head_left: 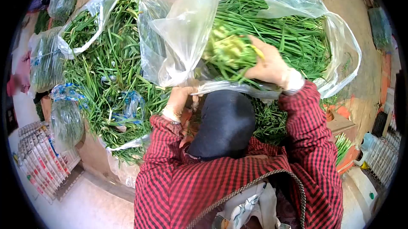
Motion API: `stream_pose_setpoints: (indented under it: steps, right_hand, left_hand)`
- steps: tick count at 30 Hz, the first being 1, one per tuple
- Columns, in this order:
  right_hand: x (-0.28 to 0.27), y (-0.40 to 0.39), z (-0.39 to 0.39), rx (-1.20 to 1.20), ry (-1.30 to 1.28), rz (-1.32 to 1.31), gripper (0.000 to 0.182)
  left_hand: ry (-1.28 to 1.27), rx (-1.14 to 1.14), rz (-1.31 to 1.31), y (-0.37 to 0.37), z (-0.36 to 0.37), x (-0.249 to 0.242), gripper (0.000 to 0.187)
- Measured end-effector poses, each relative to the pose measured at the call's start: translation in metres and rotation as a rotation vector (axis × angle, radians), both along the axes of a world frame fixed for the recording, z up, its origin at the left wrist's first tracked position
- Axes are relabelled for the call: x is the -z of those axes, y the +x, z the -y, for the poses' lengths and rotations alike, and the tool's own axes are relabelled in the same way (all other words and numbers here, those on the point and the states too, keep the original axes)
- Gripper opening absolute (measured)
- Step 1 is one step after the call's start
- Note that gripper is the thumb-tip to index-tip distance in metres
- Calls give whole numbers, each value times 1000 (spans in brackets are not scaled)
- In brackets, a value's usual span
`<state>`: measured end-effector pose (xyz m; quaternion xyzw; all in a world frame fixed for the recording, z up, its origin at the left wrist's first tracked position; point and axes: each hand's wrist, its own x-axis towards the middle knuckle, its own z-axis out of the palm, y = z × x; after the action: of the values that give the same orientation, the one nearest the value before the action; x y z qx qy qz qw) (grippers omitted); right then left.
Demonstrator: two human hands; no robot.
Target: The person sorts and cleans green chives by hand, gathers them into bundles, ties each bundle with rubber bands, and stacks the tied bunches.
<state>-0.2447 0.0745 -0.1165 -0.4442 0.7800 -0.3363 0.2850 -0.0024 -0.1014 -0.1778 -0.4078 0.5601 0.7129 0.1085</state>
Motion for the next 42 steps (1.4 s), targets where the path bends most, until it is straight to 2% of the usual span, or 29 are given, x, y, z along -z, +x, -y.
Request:
stream_pose_setpoints:
  steps: [1,2,3,5,6,8,9,10,11,12,13,14,15,16,17,18,20,22,23,26,28,30,32,33,34,36,37,38,42]
  right_hand:
    - [-4,-8,-11,31,-45,43,82]
    - [-8,-15,-21,34,-165,188,78]
    - [1,-27,-38,-8,-212,-74,76]
    - [-13,-36,-54,143,-10,-167,69]
    - [-11,-45,-57,208,-81,20,69]
    - [-5,-56,-60,158,-123,44,68]
    - [-3,-59,-61,141,-137,53,68]
    - [-4,-56,-60,71,-57,-112,65]
    - [-7,-51,-57,116,-71,-1,64]
    - [-12,-46,-53,165,-87,109,62]
    - [-13,-38,-46,156,-92,106,62]
    - [-13,-31,-40,136,-187,380,71]
    - [-13,-27,-34,115,-280,653,81]
    - [-14,-27,-27,97,-222,567,89]
    - [-12,-28,-25,79,-139,232,95]
    - [-11,-29,-23,62,-55,-102,101]
    - [-14,-29,-17,29,-56,-283,114]
    - [-25,-25,-5,24,-72,-279,118]
    - [-31,-24,1,-2,-96,-310,120]
    - [-39,-23,0,-8,-132,-415,120]
    - [-36,-24,-9,178,-265,185,114]
    - [-27,-31,-22,250,-327,276,93]
    - [-23,-29,-26,346,-377,350,74]
    - [-16,-32,-31,363,-319,301,61]
    - [-19,-30,-33,367,-319,302,61]
    - [-29,-20,-40,414,-395,316,57]
    - [-24,-24,-55,421,-373,156,58]
    - [-39,-21,-62,456,-481,277,52]
    - [-77,-28,-125,877,-690,257,44]
  left_hand:
    - [116,-52,-45,-4,-2,-10,16]
    - [146,15,109,-4,-4,-27,26]
    - [130,159,104,-4,-4,-38,30]
    - [101,409,73,-13,2,-70,39]
    - [186,289,-59,-11,2,-77,43]
    - [45,70,-308,-13,-3,-100,44]
    - [23,32,-379,-15,0,-101,45]
    - [0,1,-481,-28,-2,-103,48]
    - [-100,41,-643,-49,-2,-94,51]
    - [-115,10,-699,-74,-7,-90,55]
    - [-3,-124,-824,-98,-19,-85,54]
    - [90,-147,-874,-120,-23,-72,57]
    - [132,-266,-840,-134,-37,-71,57]
    - [177,-382,-804,-144,-47,-69,58]
    - [4,-339,-850,-148,-51,-65,58]
    - [16,-355,-872,-151,-53,-59,58]
    - [40,-387,-916,-159,-58,-47,57]
    - [410,-433,-825,-163,-65,-63,48]
    - [266,-389,-807,-163,-71,-72,49]
    - [194,-318,-866,-166,-79,-95,52]
    - [37,-169,-962,-167,-79,-92,59]
    - [-49,-94,-958,-175,-85,-90,57]
    - [309,-217,-976,-185,-84,-78,57]
    - [390,-306,-958,-185,-78,-71,57]
    - [471,-395,-935,-183,-69,-62,57]
    - [426,-411,-947,-184,-54,-22,54]
    - [282,-408,-853,-183,-50,0,54]
    - [142,-403,-760,-182,-50,18,56]
    - [16,-252,-737,-175,-48,50,58]
